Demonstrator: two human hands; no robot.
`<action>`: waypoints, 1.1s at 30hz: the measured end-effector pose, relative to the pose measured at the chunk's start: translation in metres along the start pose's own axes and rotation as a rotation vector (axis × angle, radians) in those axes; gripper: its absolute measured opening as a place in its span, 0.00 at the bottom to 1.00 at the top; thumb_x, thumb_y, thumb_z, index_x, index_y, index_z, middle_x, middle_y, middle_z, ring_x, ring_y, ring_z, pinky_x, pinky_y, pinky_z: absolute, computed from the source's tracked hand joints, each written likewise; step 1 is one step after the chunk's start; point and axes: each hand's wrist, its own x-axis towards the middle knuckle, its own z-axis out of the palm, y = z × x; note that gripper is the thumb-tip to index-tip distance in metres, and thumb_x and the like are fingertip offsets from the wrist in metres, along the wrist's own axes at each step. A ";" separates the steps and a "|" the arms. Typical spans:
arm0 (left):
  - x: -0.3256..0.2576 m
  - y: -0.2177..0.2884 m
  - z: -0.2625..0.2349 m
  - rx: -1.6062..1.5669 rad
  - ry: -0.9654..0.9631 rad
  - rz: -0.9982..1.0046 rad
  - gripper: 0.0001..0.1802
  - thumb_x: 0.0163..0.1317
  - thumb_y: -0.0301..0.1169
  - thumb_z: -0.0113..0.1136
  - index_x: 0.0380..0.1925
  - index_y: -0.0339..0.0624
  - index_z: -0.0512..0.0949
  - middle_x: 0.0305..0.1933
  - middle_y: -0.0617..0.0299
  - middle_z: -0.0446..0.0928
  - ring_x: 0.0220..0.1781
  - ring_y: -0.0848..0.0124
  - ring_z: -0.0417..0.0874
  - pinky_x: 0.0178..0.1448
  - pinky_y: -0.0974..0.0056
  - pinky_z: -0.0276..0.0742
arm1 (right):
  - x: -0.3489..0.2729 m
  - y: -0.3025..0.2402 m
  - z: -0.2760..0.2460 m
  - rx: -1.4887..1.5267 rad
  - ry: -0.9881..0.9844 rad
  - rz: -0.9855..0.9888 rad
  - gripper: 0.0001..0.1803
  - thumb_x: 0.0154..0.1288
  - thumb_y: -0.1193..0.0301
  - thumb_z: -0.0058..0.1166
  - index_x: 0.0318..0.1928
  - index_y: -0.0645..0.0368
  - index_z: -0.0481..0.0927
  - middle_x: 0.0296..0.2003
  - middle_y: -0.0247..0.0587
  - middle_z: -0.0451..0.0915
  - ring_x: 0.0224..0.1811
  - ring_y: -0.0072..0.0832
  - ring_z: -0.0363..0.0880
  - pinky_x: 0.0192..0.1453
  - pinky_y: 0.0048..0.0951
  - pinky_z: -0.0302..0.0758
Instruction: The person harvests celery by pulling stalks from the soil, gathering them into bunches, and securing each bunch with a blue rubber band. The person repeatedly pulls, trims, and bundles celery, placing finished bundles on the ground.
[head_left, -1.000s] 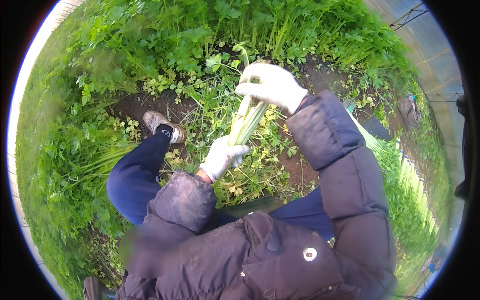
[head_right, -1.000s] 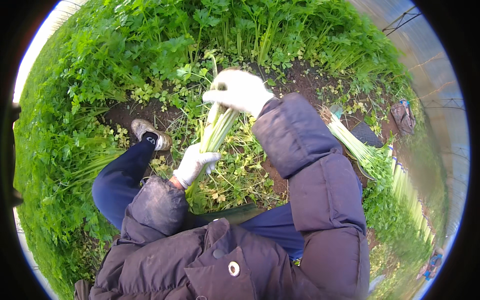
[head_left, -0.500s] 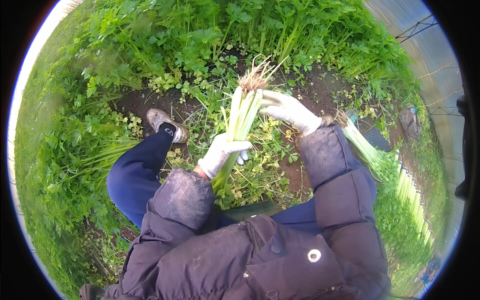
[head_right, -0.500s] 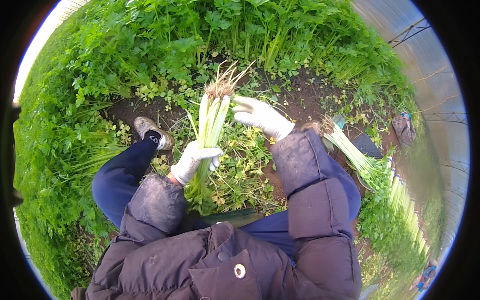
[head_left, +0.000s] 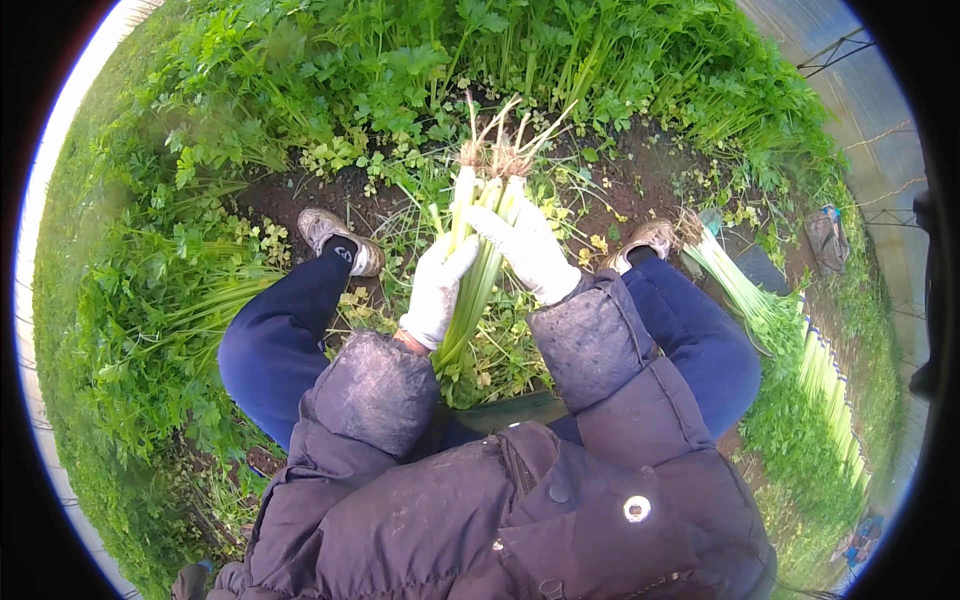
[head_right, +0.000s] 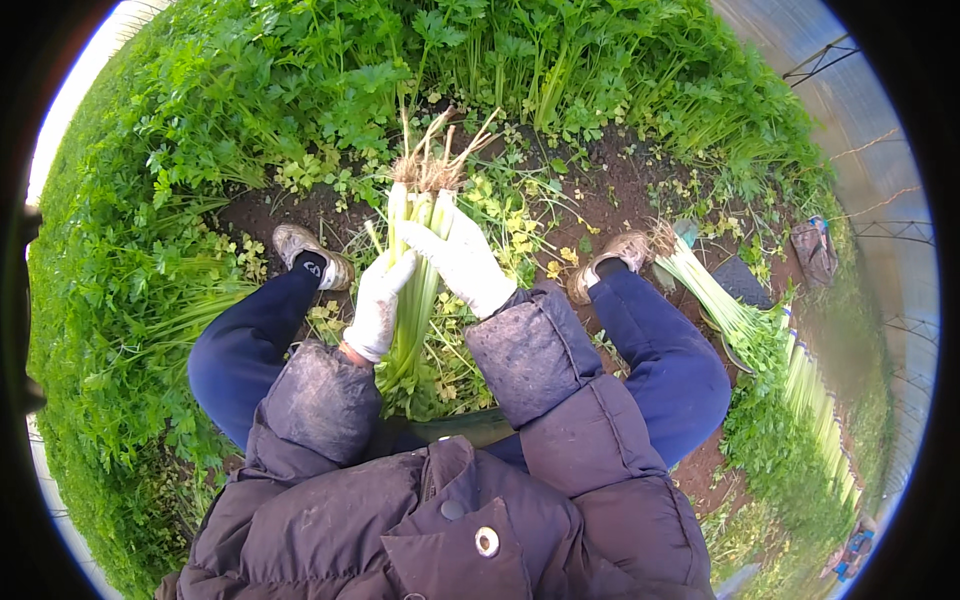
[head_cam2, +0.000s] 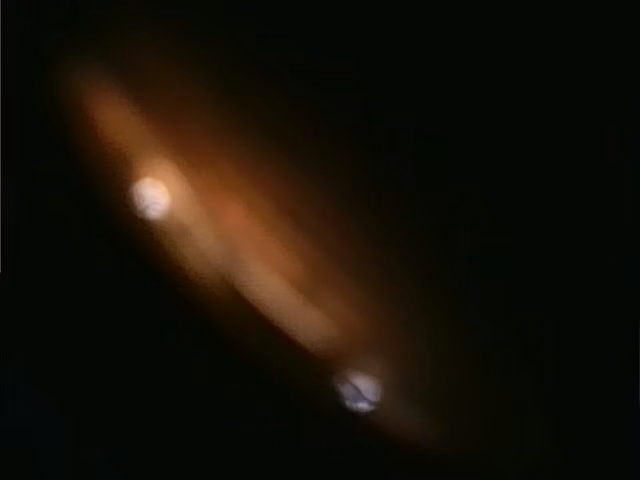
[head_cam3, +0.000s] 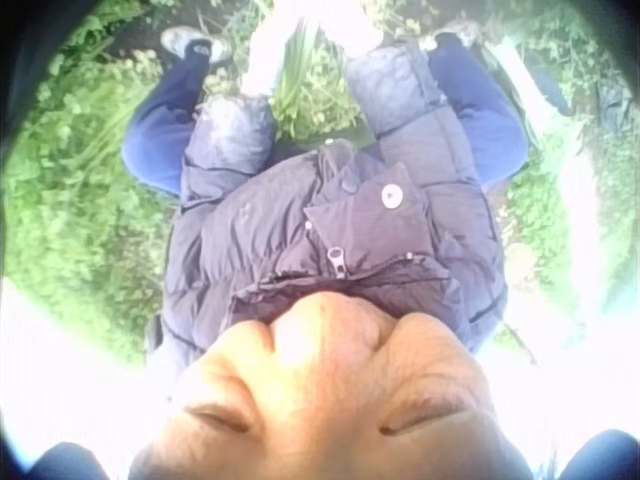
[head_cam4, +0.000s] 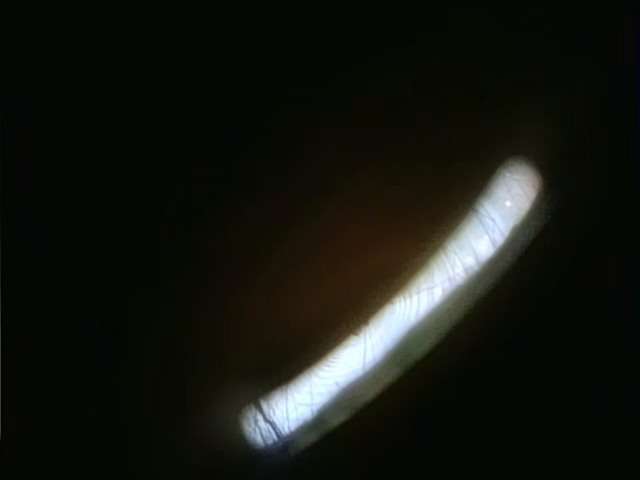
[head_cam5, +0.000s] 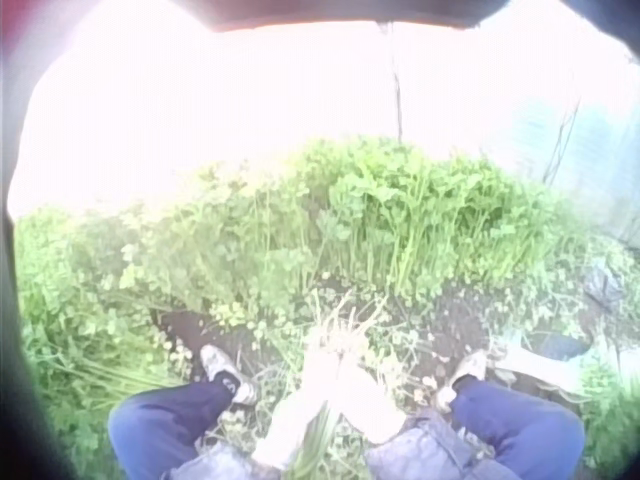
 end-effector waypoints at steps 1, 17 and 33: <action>0.000 0.000 0.002 0.134 0.039 0.065 0.21 0.76 0.41 0.55 0.56 0.34 0.77 0.46 0.53 0.84 0.43 0.66 0.86 0.48 0.63 0.82 | 0.000 0.002 0.003 -0.021 0.040 0.037 0.19 0.66 0.71 0.67 0.55 0.63 0.79 0.46 0.37 0.84 0.48 0.25 0.83 0.54 0.28 0.80; 0.013 -0.013 -0.003 1.040 -0.065 0.659 0.14 0.74 0.26 0.52 0.55 0.38 0.78 0.41 0.49 0.81 0.38 0.54 0.85 0.40 0.57 0.83 | -0.005 -0.016 -0.005 -0.074 -0.032 0.040 0.19 0.70 0.67 0.62 0.56 0.66 0.78 0.46 0.45 0.87 0.49 0.32 0.86 0.58 0.35 0.80; 0.032 0.092 -0.041 1.320 0.324 0.414 0.50 0.61 0.51 0.66 0.76 0.35 0.58 0.76 0.39 0.63 0.76 0.51 0.69 0.77 0.55 0.63 | 0.001 0.016 -0.131 -0.216 0.616 -0.255 0.17 0.67 0.76 0.64 0.53 0.60 0.74 0.36 0.36 0.81 0.31 0.23 0.81 0.37 0.24 0.83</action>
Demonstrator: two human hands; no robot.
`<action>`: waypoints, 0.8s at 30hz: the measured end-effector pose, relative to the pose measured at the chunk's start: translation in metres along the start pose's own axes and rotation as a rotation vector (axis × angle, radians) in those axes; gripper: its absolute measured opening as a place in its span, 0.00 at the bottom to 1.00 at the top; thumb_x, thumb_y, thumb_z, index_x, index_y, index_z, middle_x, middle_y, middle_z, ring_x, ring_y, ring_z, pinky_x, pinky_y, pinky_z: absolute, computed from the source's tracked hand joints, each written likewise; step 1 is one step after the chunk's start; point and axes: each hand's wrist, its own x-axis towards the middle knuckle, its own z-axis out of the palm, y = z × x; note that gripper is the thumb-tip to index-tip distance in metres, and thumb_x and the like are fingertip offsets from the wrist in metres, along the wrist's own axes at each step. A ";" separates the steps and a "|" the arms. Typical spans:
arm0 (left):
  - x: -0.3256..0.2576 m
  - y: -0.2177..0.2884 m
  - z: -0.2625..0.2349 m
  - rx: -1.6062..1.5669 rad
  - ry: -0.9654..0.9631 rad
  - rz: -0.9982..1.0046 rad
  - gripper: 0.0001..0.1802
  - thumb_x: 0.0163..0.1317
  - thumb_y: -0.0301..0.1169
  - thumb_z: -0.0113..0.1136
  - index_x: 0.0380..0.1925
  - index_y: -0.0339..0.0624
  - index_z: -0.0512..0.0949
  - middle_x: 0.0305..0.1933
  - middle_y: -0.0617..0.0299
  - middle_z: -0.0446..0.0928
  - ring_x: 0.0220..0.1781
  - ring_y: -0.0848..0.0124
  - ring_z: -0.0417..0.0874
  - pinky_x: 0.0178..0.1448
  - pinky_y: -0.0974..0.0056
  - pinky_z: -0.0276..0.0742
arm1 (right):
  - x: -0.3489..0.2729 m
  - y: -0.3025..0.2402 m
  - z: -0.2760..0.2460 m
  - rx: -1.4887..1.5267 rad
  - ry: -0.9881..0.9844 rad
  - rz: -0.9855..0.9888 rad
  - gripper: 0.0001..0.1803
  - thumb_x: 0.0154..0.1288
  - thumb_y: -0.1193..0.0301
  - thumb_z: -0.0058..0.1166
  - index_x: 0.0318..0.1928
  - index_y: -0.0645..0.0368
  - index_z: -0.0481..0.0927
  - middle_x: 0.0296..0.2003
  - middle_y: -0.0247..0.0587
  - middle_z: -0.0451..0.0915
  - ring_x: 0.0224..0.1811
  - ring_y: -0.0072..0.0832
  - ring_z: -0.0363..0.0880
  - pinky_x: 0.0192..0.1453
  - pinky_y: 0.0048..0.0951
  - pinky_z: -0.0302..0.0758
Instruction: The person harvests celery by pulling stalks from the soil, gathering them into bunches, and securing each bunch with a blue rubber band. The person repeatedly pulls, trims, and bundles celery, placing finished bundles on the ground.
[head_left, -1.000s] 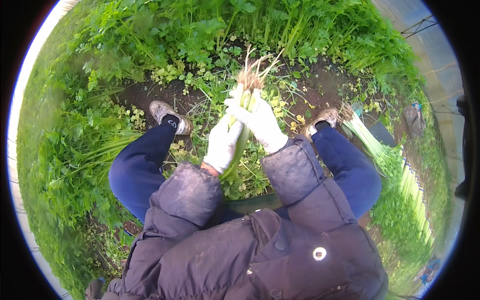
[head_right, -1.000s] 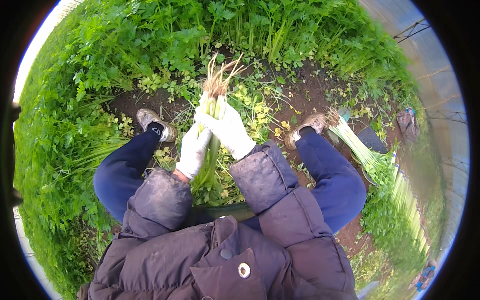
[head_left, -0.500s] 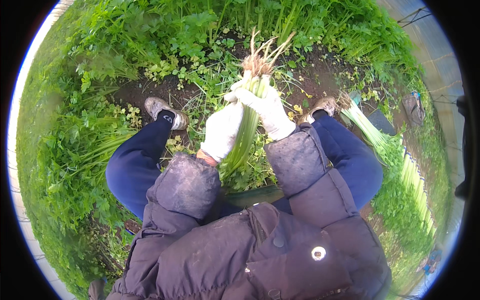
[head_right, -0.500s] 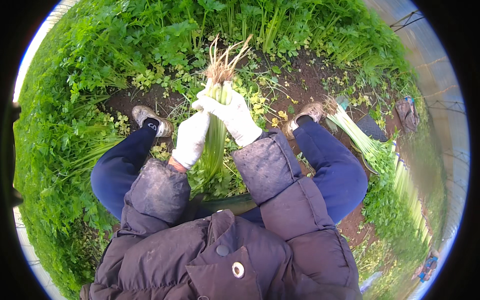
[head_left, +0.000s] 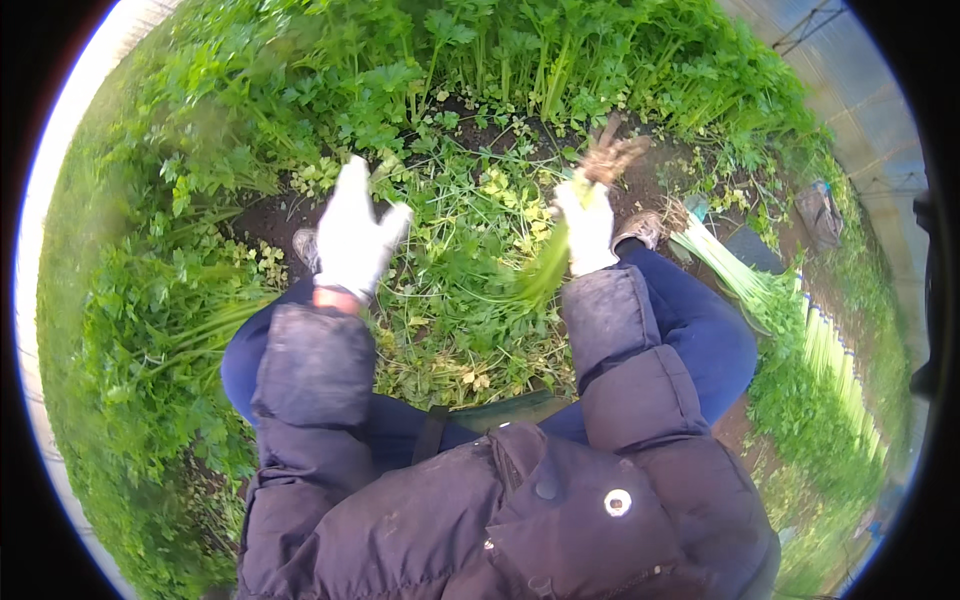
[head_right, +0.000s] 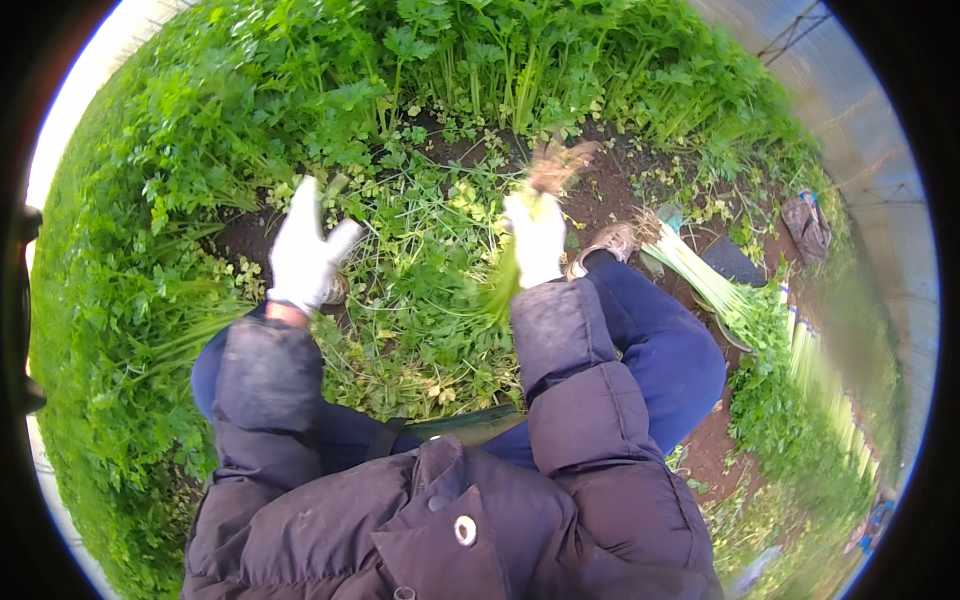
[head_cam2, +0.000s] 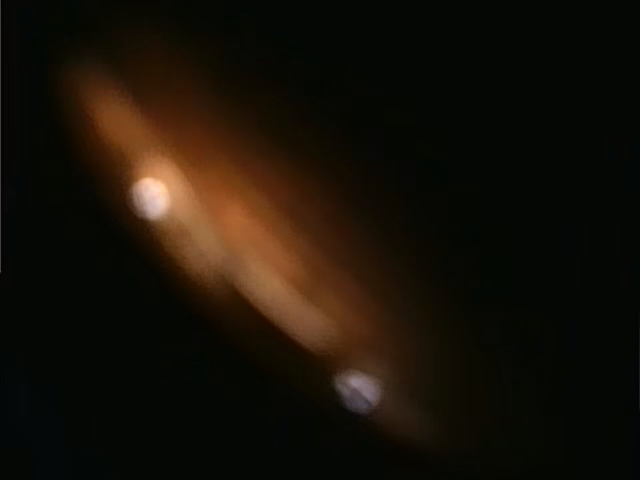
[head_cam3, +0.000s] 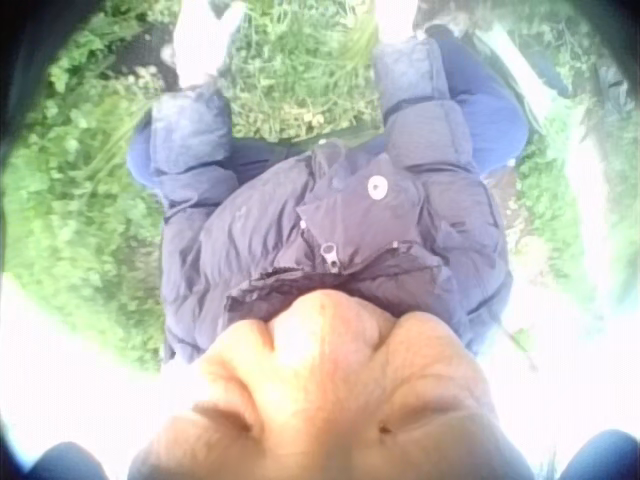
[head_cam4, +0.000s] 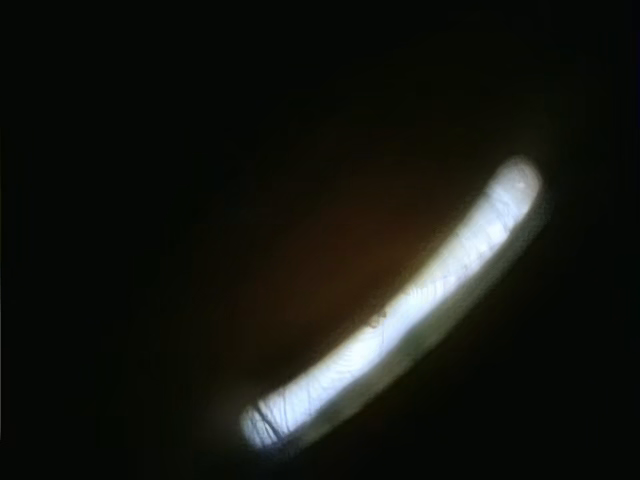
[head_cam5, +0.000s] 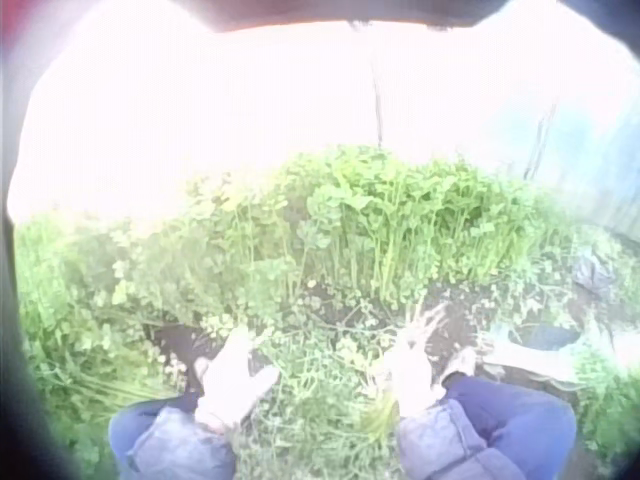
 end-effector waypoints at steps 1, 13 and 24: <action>-0.011 0.010 0.019 0.012 -0.119 0.046 0.53 0.62 0.54 0.64 0.77 0.32 0.53 0.81 0.38 0.54 0.82 0.50 0.56 0.83 0.50 0.49 | -0.010 -0.005 0.016 0.082 -0.024 -0.002 0.15 0.67 0.76 0.65 0.51 0.60 0.76 0.37 0.35 0.81 0.32 0.21 0.81 0.37 0.23 0.82; -0.040 0.051 0.087 -1.278 -0.365 -0.323 0.23 0.58 0.33 0.69 0.52 0.34 0.80 0.36 0.62 0.81 0.32 0.75 0.81 0.37 0.69 0.78 | -0.063 -0.098 0.108 0.247 -0.431 0.145 0.28 0.60 0.67 0.73 0.56 0.61 0.73 0.48 0.37 0.79 0.47 0.24 0.79 0.51 0.30 0.78; -0.048 0.037 0.069 -1.442 -0.840 -0.384 0.24 0.67 0.39 0.64 0.56 0.32 0.77 0.45 0.50 0.85 0.38 0.62 0.89 0.46 0.60 0.86 | -0.064 -0.078 0.099 0.286 -0.503 0.349 0.19 0.66 0.70 0.67 0.53 0.66 0.80 0.39 0.42 0.86 0.40 0.29 0.87 0.46 0.31 0.85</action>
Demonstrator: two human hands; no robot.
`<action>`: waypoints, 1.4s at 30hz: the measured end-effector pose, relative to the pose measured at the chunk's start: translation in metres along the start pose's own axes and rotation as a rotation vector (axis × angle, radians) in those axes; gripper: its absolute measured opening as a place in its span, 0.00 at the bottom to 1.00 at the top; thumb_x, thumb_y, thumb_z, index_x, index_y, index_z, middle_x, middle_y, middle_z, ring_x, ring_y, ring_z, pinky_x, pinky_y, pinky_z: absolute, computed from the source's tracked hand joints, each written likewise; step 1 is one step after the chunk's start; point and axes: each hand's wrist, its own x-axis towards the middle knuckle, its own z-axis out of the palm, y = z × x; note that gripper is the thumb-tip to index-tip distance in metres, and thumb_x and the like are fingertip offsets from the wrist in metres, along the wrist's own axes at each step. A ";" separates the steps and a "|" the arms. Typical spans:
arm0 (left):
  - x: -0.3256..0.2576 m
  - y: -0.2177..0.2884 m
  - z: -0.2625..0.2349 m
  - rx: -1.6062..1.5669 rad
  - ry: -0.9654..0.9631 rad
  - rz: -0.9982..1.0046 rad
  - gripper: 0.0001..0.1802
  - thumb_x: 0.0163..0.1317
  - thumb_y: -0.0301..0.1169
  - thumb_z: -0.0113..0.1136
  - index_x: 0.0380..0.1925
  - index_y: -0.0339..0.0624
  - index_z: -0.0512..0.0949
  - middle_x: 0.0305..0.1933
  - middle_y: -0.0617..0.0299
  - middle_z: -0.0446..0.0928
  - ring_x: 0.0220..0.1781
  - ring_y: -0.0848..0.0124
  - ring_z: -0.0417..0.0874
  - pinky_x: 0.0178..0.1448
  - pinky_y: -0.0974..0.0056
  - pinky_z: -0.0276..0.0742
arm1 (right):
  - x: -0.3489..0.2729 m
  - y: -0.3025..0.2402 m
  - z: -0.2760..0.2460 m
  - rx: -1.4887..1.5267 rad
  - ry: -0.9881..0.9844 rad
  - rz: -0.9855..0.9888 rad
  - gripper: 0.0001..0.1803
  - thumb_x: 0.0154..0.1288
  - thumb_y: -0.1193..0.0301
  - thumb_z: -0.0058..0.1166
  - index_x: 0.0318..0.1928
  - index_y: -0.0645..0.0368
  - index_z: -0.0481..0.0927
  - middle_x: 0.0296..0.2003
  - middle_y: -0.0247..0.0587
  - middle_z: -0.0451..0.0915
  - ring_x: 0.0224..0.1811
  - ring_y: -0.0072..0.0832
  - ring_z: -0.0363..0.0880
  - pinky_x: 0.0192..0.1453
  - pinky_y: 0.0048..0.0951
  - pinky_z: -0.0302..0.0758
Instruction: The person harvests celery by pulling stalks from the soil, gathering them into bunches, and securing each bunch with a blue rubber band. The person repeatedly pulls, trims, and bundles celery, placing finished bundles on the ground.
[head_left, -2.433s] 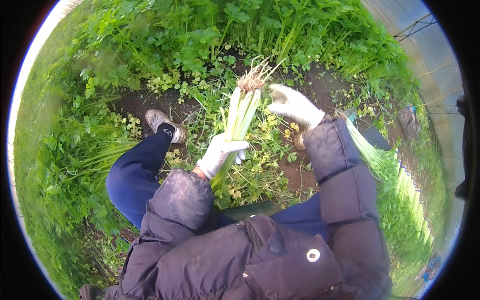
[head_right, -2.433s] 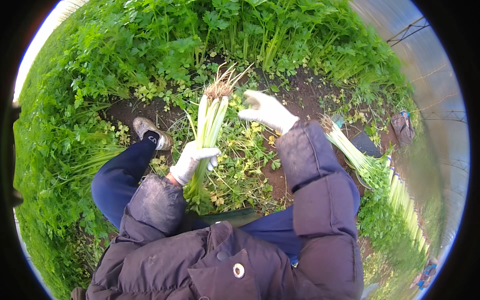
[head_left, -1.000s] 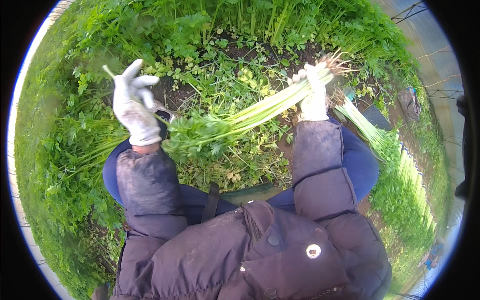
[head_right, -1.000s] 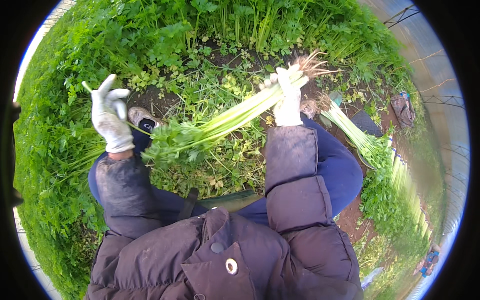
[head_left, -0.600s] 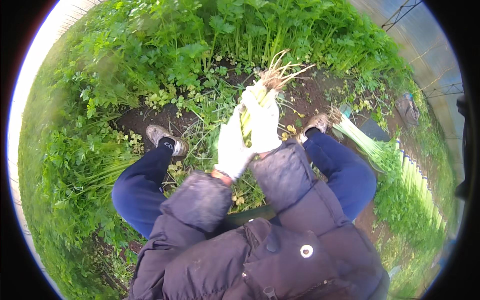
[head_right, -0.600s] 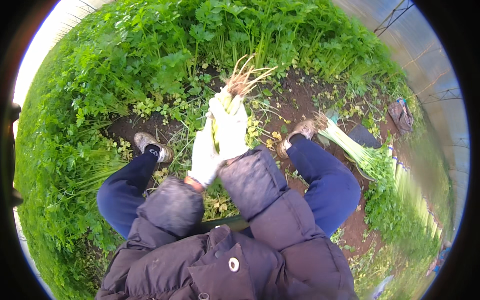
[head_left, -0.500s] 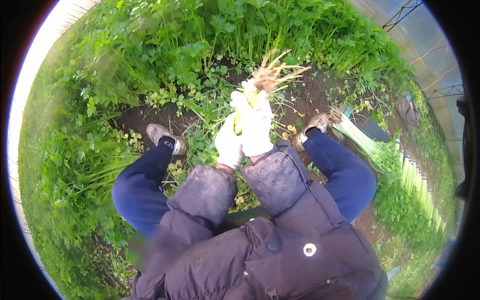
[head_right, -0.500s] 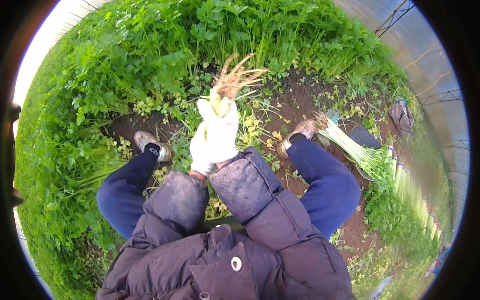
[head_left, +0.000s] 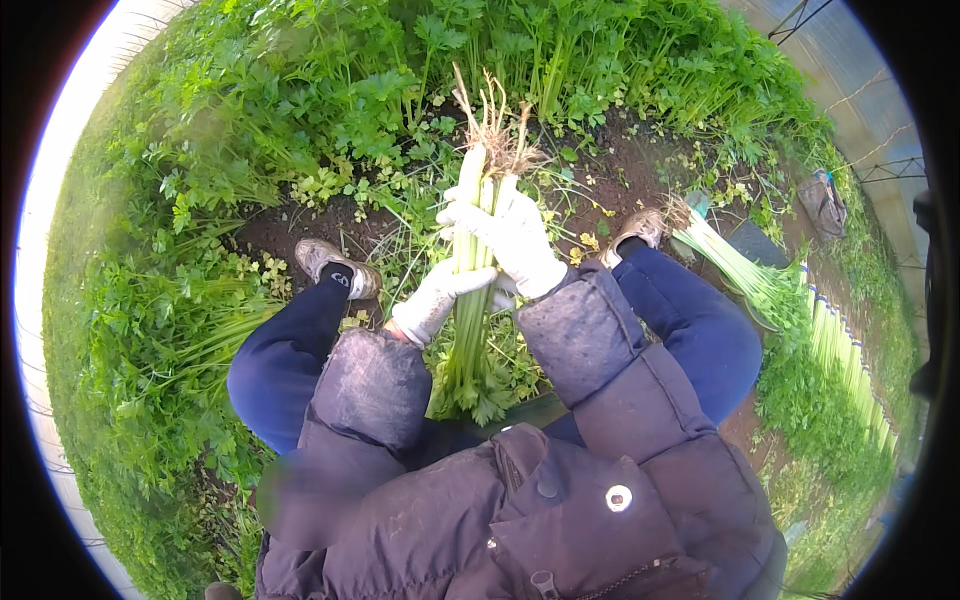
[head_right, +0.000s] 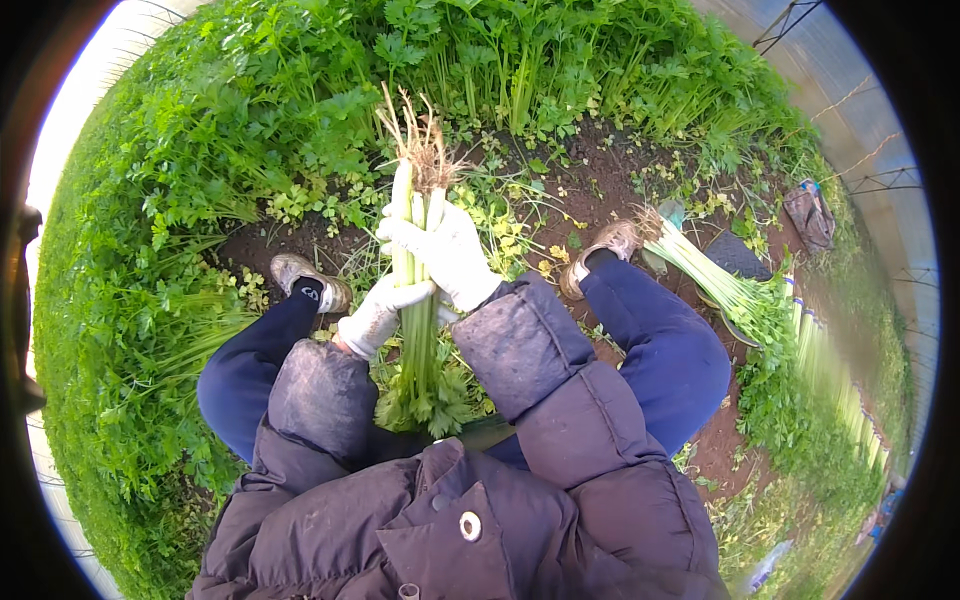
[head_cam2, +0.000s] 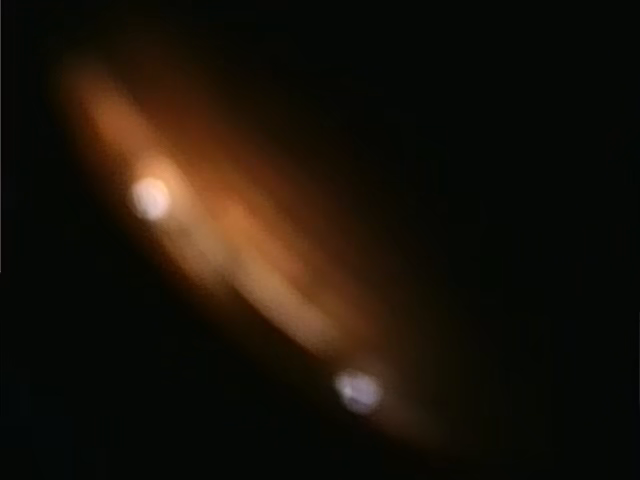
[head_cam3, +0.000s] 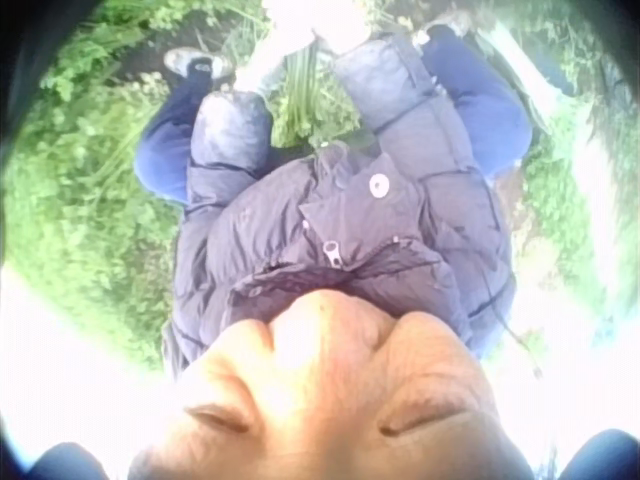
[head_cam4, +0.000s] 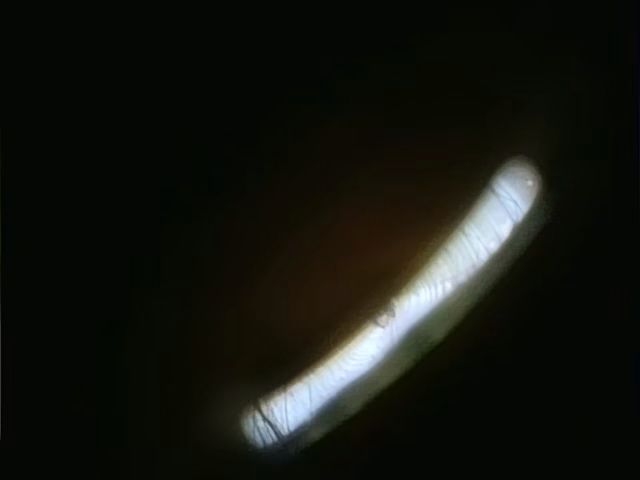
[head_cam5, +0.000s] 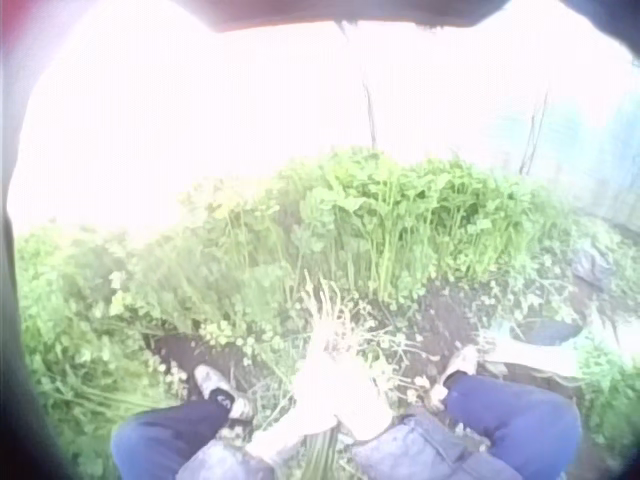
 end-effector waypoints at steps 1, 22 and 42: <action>-0.001 -0.002 0.001 0.055 0.059 0.038 0.22 0.69 0.37 0.63 0.56 0.32 0.77 0.45 0.51 0.85 0.41 0.63 0.88 0.49 0.60 0.85 | 0.000 0.002 0.002 -0.077 0.065 -0.053 0.14 0.65 0.72 0.67 0.48 0.65 0.81 0.37 0.41 0.86 0.36 0.26 0.86 0.40 0.28 0.85; -0.023 -0.002 0.012 0.125 0.239 -0.027 0.15 0.69 0.37 0.62 0.41 0.34 0.83 0.24 0.65 0.78 0.24 0.76 0.78 0.29 0.71 0.75 | 0.040 -0.081 -0.043 -1.885 0.007 -0.953 0.07 0.61 0.65 0.62 0.38 0.51 0.85 0.48 0.34 0.86 0.56 0.33 0.81 0.68 0.44 0.68; -0.029 0.009 -0.005 -0.014 -0.084 0.027 0.40 0.70 0.53 0.59 0.67 0.29 0.67 0.57 0.38 0.81 0.51 0.52 0.87 0.56 0.51 0.85 | -0.011 -0.015 -0.013 -0.271 -0.243 0.062 0.22 0.78 0.59 0.53 0.63 0.61 0.75 0.49 0.40 0.83 0.49 0.24 0.81 0.55 0.30 0.78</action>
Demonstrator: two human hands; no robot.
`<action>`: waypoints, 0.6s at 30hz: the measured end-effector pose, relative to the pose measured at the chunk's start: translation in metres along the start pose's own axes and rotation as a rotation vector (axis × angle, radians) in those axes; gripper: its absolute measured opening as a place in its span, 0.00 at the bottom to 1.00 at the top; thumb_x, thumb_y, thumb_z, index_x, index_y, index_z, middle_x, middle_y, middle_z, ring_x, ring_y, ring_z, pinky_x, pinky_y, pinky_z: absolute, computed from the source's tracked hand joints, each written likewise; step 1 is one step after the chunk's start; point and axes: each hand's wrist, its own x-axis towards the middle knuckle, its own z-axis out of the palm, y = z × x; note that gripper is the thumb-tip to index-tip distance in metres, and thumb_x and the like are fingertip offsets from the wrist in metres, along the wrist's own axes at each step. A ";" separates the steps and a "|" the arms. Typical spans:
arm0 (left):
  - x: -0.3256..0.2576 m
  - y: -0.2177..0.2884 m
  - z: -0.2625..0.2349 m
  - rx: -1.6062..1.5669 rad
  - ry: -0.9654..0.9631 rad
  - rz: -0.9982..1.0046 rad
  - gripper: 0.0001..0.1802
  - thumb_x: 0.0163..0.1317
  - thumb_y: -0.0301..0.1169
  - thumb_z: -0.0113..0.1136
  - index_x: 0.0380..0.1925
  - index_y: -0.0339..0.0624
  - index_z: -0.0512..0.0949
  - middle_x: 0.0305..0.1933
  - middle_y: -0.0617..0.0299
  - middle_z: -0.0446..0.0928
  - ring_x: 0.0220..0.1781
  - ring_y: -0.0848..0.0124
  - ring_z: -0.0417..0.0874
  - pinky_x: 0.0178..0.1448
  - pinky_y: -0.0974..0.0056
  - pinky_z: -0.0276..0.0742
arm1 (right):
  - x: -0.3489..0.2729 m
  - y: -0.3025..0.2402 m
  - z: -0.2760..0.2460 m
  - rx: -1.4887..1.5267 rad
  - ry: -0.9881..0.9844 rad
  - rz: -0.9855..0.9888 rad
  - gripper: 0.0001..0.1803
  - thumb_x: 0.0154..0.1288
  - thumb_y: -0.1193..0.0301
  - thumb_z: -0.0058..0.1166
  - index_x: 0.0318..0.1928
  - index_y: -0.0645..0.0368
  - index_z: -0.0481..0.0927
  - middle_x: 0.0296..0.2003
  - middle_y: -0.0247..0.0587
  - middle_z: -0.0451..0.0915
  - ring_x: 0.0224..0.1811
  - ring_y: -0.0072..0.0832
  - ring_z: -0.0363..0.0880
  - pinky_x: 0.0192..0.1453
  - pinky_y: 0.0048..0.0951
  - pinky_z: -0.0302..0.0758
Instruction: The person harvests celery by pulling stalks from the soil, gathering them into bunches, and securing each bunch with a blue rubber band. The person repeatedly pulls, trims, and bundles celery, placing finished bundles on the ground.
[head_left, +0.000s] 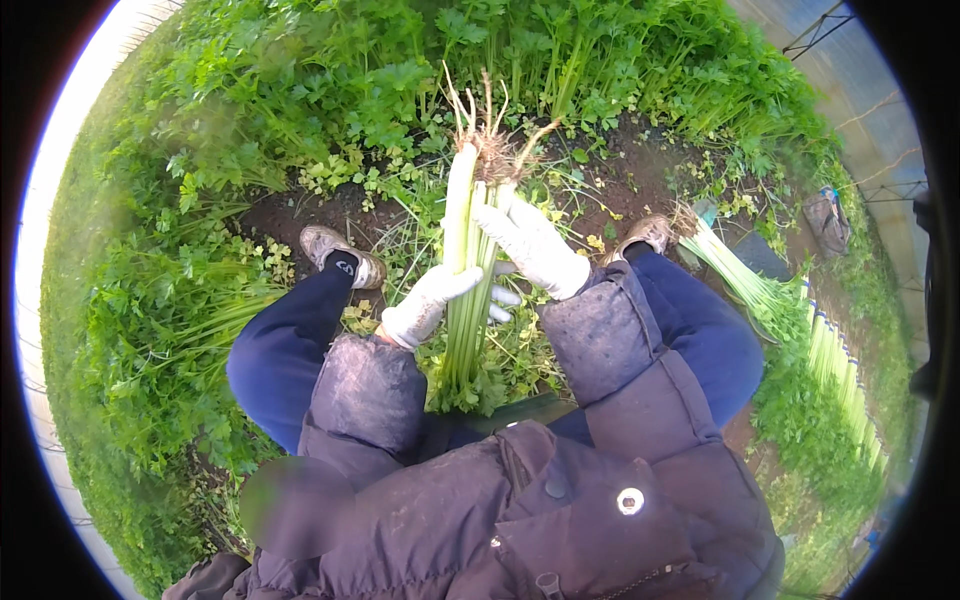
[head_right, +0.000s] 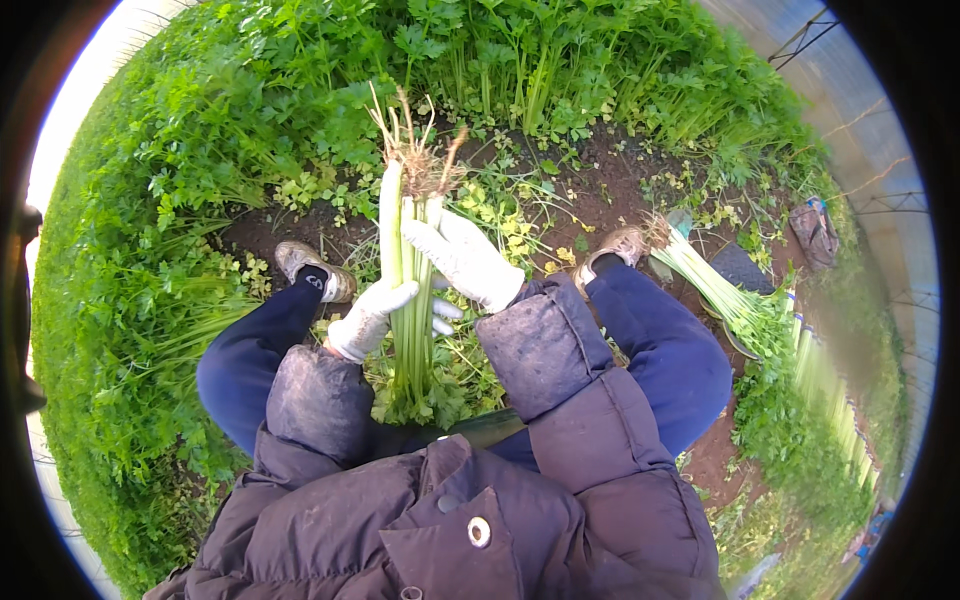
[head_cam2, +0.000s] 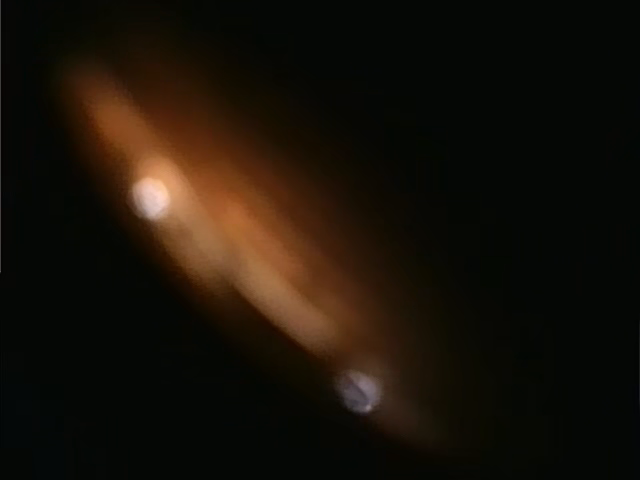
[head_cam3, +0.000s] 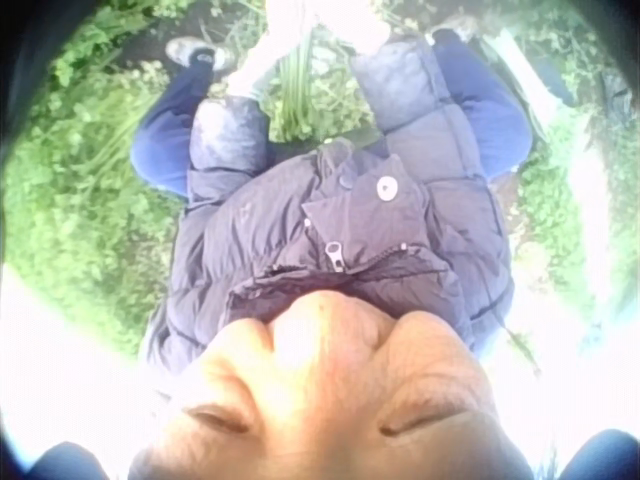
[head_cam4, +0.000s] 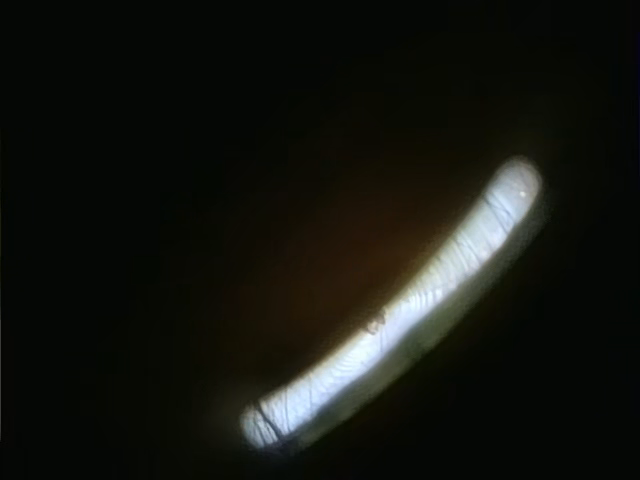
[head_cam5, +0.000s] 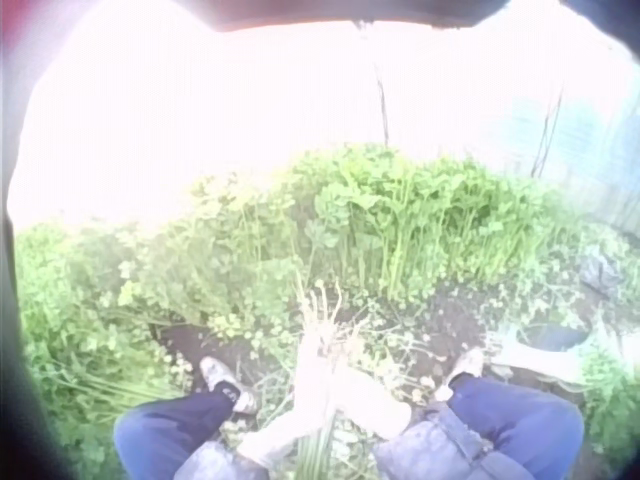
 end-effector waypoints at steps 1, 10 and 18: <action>0.001 -0.001 0.000 0.008 0.009 -0.007 0.38 0.70 0.51 0.59 0.67 0.30 0.67 0.57 0.38 0.81 0.51 0.52 0.87 0.57 0.51 0.84 | -0.002 -0.004 -0.001 -0.026 -0.027 0.036 0.22 0.79 0.59 0.53 0.64 0.60 0.74 0.49 0.39 0.83 0.48 0.23 0.80 0.54 0.29 0.78; 0.005 -0.008 -0.007 0.119 0.056 -0.057 0.30 0.73 0.46 0.59 0.65 0.34 0.72 0.55 0.48 0.84 0.54 0.63 0.86 0.61 0.59 0.81 | -0.001 0.002 0.011 0.040 -0.009 -0.044 0.23 0.74 0.64 0.58 0.62 0.65 0.75 0.50 0.42 0.84 0.50 0.29 0.83 0.57 0.32 0.79; 0.006 -0.020 0.002 0.075 0.234 0.040 0.24 0.74 0.43 0.58 0.57 0.32 0.77 0.47 0.56 0.84 0.46 0.68 0.87 0.52 0.63 0.83 | 0.005 0.015 0.025 0.276 0.166 -0.064 0.17 0.70 0.71 0.63 0.55 0.68 0.80 0.42 0.44 0.87 0.42 0.27 0.87 0.47 0.30 0.84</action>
